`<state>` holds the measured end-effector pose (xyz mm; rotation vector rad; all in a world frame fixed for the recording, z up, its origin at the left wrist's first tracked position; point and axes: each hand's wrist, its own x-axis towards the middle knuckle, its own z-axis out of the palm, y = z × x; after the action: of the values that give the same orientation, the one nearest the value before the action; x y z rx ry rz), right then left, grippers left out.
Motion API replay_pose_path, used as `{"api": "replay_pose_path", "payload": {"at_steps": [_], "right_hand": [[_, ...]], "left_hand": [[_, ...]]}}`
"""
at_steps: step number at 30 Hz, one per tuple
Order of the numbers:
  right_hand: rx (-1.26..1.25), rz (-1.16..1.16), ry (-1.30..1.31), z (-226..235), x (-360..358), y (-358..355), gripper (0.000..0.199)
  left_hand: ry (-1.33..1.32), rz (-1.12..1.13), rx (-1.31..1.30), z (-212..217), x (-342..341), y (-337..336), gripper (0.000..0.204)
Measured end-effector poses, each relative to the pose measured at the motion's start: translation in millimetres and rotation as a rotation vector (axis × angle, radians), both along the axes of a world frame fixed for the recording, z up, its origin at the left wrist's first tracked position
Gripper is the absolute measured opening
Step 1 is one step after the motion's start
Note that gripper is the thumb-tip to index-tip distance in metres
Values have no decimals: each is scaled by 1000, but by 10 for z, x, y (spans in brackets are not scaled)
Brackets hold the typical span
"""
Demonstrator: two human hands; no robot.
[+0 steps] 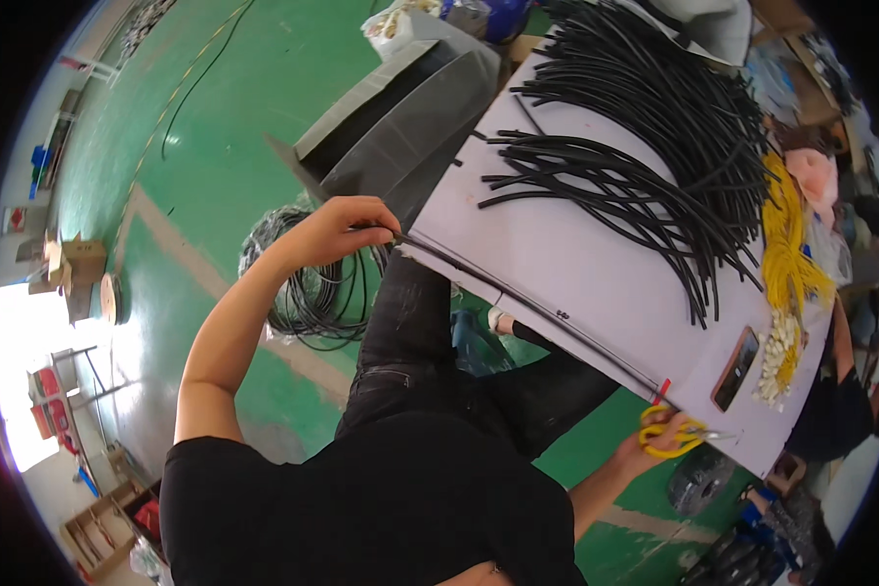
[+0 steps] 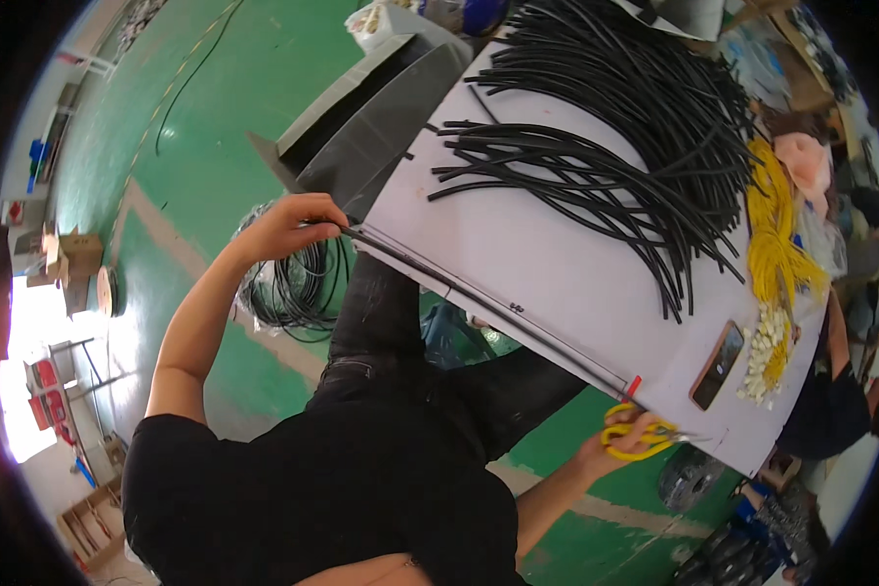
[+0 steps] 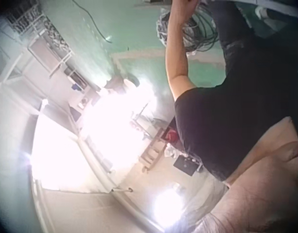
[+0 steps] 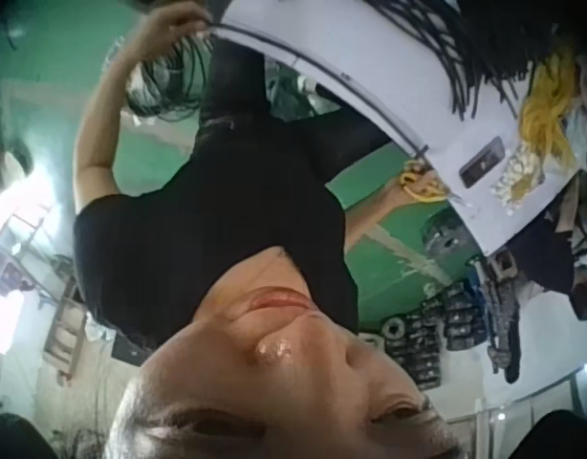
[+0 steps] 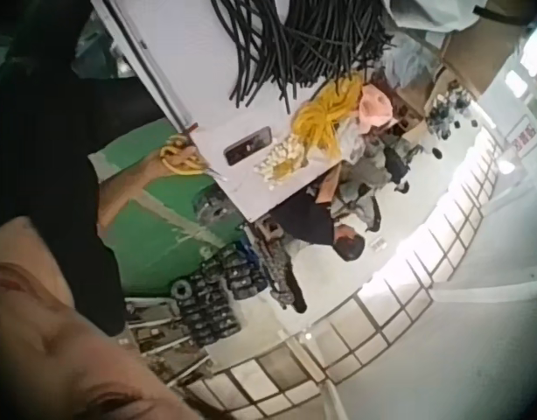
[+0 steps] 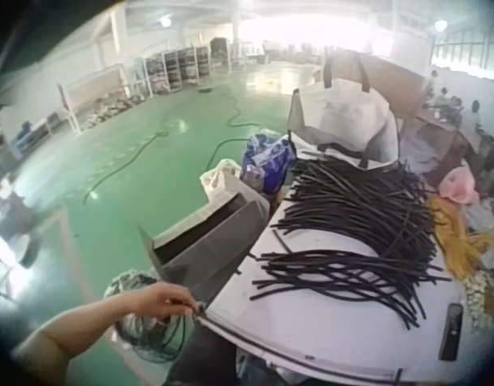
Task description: Cutting black flexible cables or tubing to specific lengths using a pair of scissors on a measured template.
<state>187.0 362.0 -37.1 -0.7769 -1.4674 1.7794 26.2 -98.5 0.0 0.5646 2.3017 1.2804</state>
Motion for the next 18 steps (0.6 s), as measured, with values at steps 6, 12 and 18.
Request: {"api": "replay_pose_path", "payload": {"at_steps": [6, 12, 18], "right_hand": [[375, 30, -82, 472, -1072, 937, 20], [701, 623, -290, 409, -1270, -443, 21], [-97, 1123, -237, 326, -1146, -1296, 18]], "left_hand": [[27, 278, 117, 362, -504, 767, 15], [-9, 487, 69, 157, -740, 920, 19], [-137, 474, 222, 172, -816, 1037, 21]]}}
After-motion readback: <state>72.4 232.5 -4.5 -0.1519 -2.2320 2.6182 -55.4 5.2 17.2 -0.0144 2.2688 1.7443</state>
